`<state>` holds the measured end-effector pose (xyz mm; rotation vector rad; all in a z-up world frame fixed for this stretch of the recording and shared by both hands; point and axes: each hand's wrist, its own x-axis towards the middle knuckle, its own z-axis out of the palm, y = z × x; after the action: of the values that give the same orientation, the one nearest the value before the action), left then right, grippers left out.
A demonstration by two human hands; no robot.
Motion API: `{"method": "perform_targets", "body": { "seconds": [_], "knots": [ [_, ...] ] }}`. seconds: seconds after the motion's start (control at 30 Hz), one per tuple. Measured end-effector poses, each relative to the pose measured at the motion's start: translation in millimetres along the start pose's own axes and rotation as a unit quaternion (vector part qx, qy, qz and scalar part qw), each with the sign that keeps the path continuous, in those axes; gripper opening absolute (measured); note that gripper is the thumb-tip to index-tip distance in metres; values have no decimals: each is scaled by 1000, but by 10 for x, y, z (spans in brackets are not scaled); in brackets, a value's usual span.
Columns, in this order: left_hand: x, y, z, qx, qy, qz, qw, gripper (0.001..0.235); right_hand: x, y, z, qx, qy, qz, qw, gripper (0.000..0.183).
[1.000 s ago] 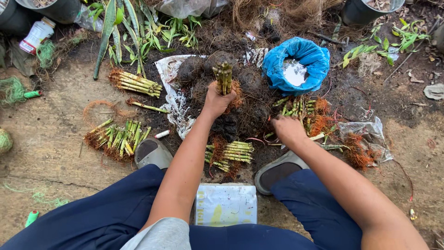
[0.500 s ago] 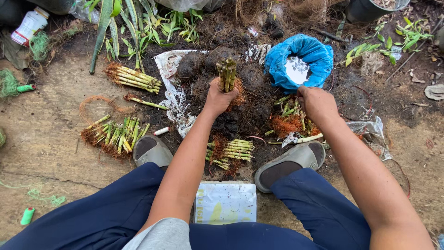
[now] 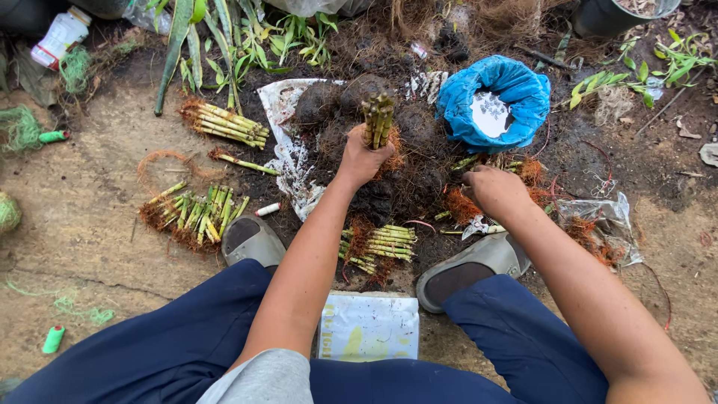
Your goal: The person sits on the ground and bundles green plant stems by hand, arranging them into neat bunches and securing them with a pink string. The person repeatedly picks up stems, aligns them, and ties them together.
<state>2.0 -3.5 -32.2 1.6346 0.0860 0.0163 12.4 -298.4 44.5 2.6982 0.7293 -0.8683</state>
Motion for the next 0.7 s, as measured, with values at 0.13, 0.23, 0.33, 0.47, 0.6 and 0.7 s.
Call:
{"method": "perform_targets", "body": {
  "seconds": [0.13, 0.23, 0.33, 0.47, 0.6, 0.7],
  "knots": [
    [69, -9, 3, -20, -12, -3, 1000, 18, -54, 35, 149, -52, 41, -54, 996, 34],
    [60, -44, 8, 25, -7, -31, 999, 20, 11, 97, 267, -40, 10, -32, 999, 27],
    [20, -77, 50, 36, -17, -58, 997, 19, 71, 212, 329, 30, -43, -8, 999, 26],
    [51, -13, 34, 9, -7, -30, 999, 15, 241, 355, 47, 105, -119, 24, 987, 24],
    [16, 22, -2, 25, -8, -10, 1000, 17, 120, 295, -385, 82, -93, 4, 992, 26],
    [47, 58, -1, 53, 3, 49, 997, 16, 6, 144, -764, 129, -49, -6, 990, 29]
  ]
}}
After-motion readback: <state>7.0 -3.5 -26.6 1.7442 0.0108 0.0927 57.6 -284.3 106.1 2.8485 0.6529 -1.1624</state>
